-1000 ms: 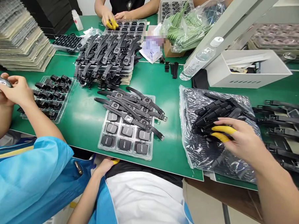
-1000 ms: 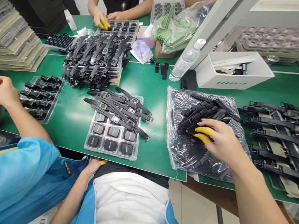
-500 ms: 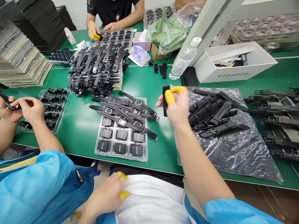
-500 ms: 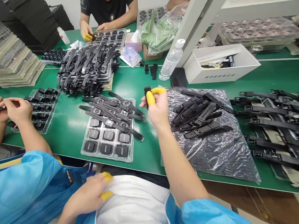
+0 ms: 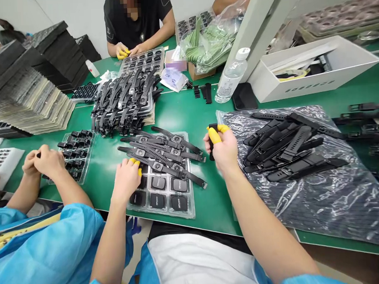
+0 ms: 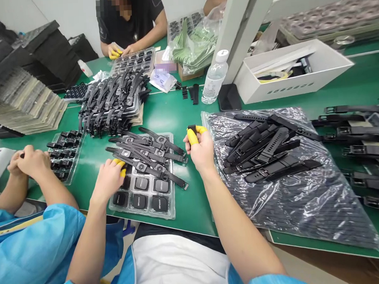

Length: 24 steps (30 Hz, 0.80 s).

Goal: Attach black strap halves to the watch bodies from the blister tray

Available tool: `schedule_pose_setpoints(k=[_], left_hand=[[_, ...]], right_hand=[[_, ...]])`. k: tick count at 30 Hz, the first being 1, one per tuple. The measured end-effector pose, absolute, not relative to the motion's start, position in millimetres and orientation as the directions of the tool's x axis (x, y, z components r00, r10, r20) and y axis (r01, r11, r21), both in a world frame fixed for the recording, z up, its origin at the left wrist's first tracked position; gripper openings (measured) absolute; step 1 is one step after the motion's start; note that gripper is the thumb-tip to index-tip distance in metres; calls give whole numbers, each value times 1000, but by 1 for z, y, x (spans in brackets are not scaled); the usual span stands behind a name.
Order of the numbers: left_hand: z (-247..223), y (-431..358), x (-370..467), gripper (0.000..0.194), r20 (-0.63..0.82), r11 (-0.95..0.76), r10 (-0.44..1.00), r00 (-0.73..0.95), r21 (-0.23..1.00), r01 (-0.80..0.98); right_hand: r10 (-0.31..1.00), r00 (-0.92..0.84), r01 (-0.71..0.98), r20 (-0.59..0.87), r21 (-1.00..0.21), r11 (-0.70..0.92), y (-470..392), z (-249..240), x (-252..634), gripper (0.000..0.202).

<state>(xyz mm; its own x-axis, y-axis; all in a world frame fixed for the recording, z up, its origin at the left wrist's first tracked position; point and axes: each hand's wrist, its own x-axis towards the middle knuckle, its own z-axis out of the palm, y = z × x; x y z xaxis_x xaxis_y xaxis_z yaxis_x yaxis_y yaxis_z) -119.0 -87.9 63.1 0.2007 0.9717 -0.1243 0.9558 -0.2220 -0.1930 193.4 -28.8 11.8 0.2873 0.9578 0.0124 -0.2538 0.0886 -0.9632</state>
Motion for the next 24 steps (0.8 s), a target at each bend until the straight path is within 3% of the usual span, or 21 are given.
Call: schedule_pose_setpoints(k=[3, 5, 9, 12, 19, 24], left_hand=[[69, -92, -126, 25, -124, -242, 967, 223, -169, 955], [79, -96, -136, 23, -89, -245, 967, 239, -61, 968], [107, -89, -123, 21, 57, -134, 991, 121, 372, 919], [108, -61, -75, 23, 25, -171, 976, 216, 701, 692], [37, -6, 2, 36, 277, -446, 864, 421, 810, 381], [23, -11, -9, 50, 439, -639, 731, 522, 710, 297]], right_hand=[[965, 262, -270, -7, -961, 66, -32, 19, 193, 38], [970, 241, -281, -20, -958, 50, -34, 24, 193, 38], [989, 139, -333, -46, -943, 3, -42, 34, 190, 39], [996, -30, -379, -78, -922, -84, -50, 40, 185, 39], [960, -260, -402, -108, -891, -209, -56, 34, 176, 35], [934, -343, -354, -102, -906, -230, -57, 32, 170, 35]])
